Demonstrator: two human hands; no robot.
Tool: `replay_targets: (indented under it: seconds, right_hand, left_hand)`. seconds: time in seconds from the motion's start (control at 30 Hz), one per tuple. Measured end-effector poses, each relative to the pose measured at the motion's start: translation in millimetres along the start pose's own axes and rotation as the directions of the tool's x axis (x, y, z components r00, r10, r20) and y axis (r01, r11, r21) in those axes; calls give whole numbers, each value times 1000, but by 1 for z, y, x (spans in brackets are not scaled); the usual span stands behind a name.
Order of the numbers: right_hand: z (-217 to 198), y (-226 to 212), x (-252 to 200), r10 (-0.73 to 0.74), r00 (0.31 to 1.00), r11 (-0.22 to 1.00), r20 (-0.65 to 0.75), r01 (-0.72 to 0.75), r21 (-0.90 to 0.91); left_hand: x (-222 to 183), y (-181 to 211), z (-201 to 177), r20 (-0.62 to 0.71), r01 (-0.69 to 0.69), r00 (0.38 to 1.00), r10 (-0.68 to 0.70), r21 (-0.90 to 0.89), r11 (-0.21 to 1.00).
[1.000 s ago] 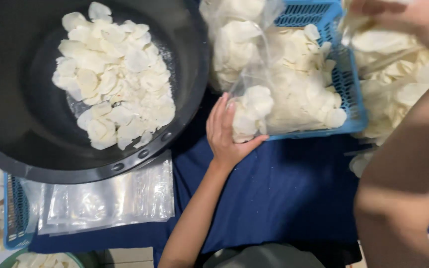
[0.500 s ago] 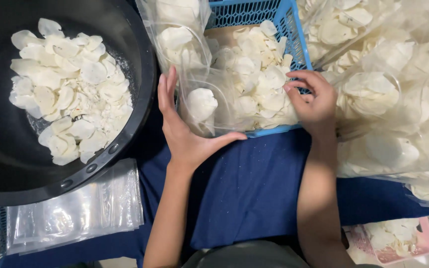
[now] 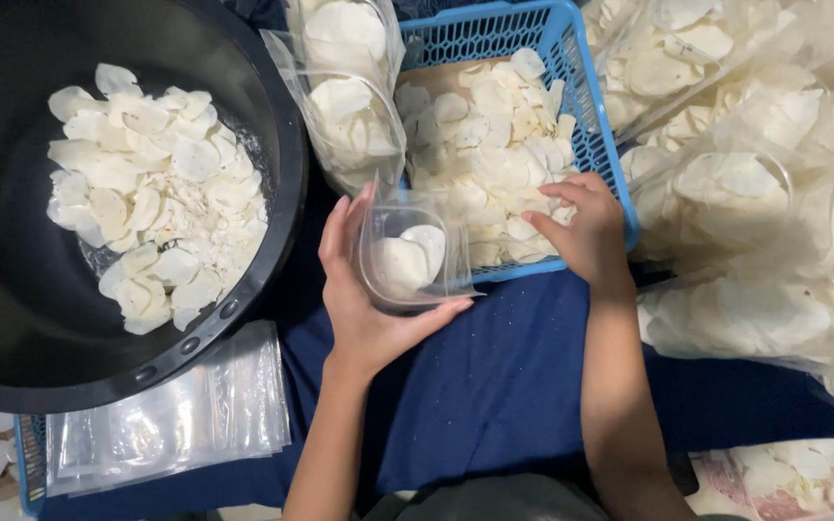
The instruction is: Manually picking up white chips from a basket and placing them into clear plastic bags for packaging.
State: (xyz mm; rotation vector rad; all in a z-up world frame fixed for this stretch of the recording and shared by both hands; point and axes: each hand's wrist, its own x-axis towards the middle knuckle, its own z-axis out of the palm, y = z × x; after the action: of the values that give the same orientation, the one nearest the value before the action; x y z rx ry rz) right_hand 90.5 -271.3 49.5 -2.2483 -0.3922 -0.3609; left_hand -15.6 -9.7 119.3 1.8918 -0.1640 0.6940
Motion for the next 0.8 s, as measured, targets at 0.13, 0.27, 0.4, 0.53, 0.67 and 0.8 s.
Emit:
replay_targets:
  seconds: [0.13, 0.27, 0.4, 0.53, 0.67, 0.8]
  right_hand:
    - [1, -12, 0, -111, 992, 991, -58, 106, -83]
    - [2, -25, 0, -65, 990, 996, -129, 55, -75]
    - [-8, -41, 1, 272, 948, 927, -165, -212, 308]
    - [-36, -126, 12, 390, 892, 838, -226, -242, 490]
    - [-32, -162, 14, 125, 981, 919, -151, -57, 390]
    - [-22, -133, 21, 225, 974, 875, -38, -185, 447]
  left_hand:
    - [-2, -3, 6, -7, -38, 999, 38, -11, 999]
    - [15, 1, 3, 35, -58, 998, 58, -8, 998]
    - [29, 3, -5, 163, -47, 986, 27, 116, 992]
    - [37, 4, -9, 225, -24, 974, -3, 119, 993]
    - [38, 6, -14, 258, -12, 966, -21, 128, 992]
    - [39, 11, -20, 272, 7, 962, -35, 101, 995]
